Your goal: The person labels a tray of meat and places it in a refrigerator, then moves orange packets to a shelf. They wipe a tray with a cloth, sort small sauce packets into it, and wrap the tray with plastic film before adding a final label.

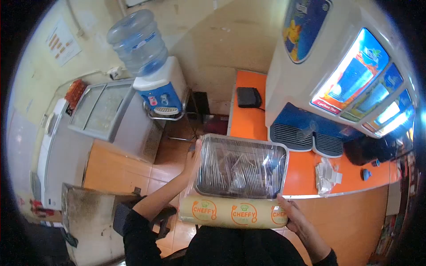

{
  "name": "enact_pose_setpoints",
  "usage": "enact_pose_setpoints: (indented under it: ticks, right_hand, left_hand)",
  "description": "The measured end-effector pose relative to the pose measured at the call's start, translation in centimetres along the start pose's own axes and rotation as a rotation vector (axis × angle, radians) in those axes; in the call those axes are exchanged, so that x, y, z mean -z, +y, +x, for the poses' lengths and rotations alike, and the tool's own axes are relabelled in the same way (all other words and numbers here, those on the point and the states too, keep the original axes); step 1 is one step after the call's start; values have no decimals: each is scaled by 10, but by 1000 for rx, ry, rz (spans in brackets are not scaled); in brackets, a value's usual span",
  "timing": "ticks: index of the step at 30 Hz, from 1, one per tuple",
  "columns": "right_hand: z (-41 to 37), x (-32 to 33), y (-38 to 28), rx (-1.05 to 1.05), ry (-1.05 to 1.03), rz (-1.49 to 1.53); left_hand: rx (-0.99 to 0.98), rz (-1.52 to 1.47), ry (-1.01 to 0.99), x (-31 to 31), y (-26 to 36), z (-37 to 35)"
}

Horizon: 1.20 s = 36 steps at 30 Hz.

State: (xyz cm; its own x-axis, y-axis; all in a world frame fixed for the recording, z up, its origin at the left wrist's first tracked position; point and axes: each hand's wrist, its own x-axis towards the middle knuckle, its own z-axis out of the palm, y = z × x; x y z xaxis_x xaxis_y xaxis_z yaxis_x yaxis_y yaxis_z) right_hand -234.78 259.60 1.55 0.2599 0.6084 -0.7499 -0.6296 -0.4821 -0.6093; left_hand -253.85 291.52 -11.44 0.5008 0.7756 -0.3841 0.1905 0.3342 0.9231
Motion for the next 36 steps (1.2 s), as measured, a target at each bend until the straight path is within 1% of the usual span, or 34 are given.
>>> enact_pose_setpoints:
  ticks: [1,2,3,5,6,8,10,11,13,14,15,16,17,18,19,21,22,23,24,25,26,27,28,29,30,31,32,33,34,35,36]
  right_hand:
    - [-4,3,1,-62,-26,-17]
    - [4,16,13,-102,-12,-43]
    - [2,19,14,-93,1,-27]
    - [0,23,17,-196,15,-64]
    - [1,25,21,-187,21,-50]
    - [5,30,31,-230,-30,-12]
    - [8,29,29,-245,-36,-32]
    - [9,28,29,-269,-40,-60]
    - [28,47,42,-267,-70,-39]
    - [40,59,49,-271,-104,-30]
    - [52,69,54,-266,-103,-25]
    - [63,78,60,-217,-135,-43]
    - [67,83,62,-168,-167,-58]
    - [65,88,57,-174,-178,-115]
    - [69,95,62,-170,-176,-106]
    - [91,110,74,71,-271,82]
    - [102,117,75,81,-296,209]
    - [105,116,74,84,-301,210]
    - [108,115,73,228,-297,203]
    - [113,114,73,370,-291,199]
    - [132,114,80,391,-74,87]
    - [138,116,85,395,-79,92]
    - [139,108,85,449,65,-61]
    - [140,103,85,498,211,-217]
    - [151,102,87,500,210,-214]
    - [175,101,90,525,221,-99]
    - [200,101,94,545,229,14]
    - [216,99,98,561,235,127]
    - [224,92,92,552,226,128]
    - [234,85,77,590,189,382]
    - [241,80,65,617,153,633]
  left_hand:
    - [4,258,33,1,-2,7]
    - [-2,267,10,-8,8,2]
    - [-9,183,65,-21,25,-15]
    - [-17,108,106,-37,31,-23]
    - [-53,43,102,-43,29,-22]
    - [-89,-18,92,-53,32,-18]
    - [-115,96,158,-61,44,-19]
    - [-116,104,149,-62,44,-16]
    - [-51,71,167,-65,42,-5]
    - [-53,75,160,-68,43,-4]
    - [-103,23,157,-71,43,-3]
    - [-150,-29,155,-73,43,-4]
    - [-152,-21,149,-71,39,-3]
    - [-125,-96,151,-68,34,1]
    - [-97,-172,155,-68,28,4]
    - [-107,-199,152,-71,36,-1]
    - [-95,-213,182,-69,37,-1]
    - [-82,-229,215,-65,37,-2]
    - [-151,-270,118,-60,35,1]
    - [-159,-266,119,-57,39,0]
    - [-140,-274,142,-55,42,-2]
    - [-121,-281,163,-55,44,-3]
    - [-236,-318,206,-63,52,-8]
    - [-238,-315,205,-65,60,-18]
    - [-249,-268,250,-65,67,-29]
    - [-260,-221,295,-62,70,-36]
    - [-207,-252,285,-49,60,-34]
    - [-181,-263,281,-51,73,-55]
    - [-238,-290,211,-39,67,-58]
    - [-291,-315,144,-24,60,-65]
    - [-323,-398,161,-17,55,-77]
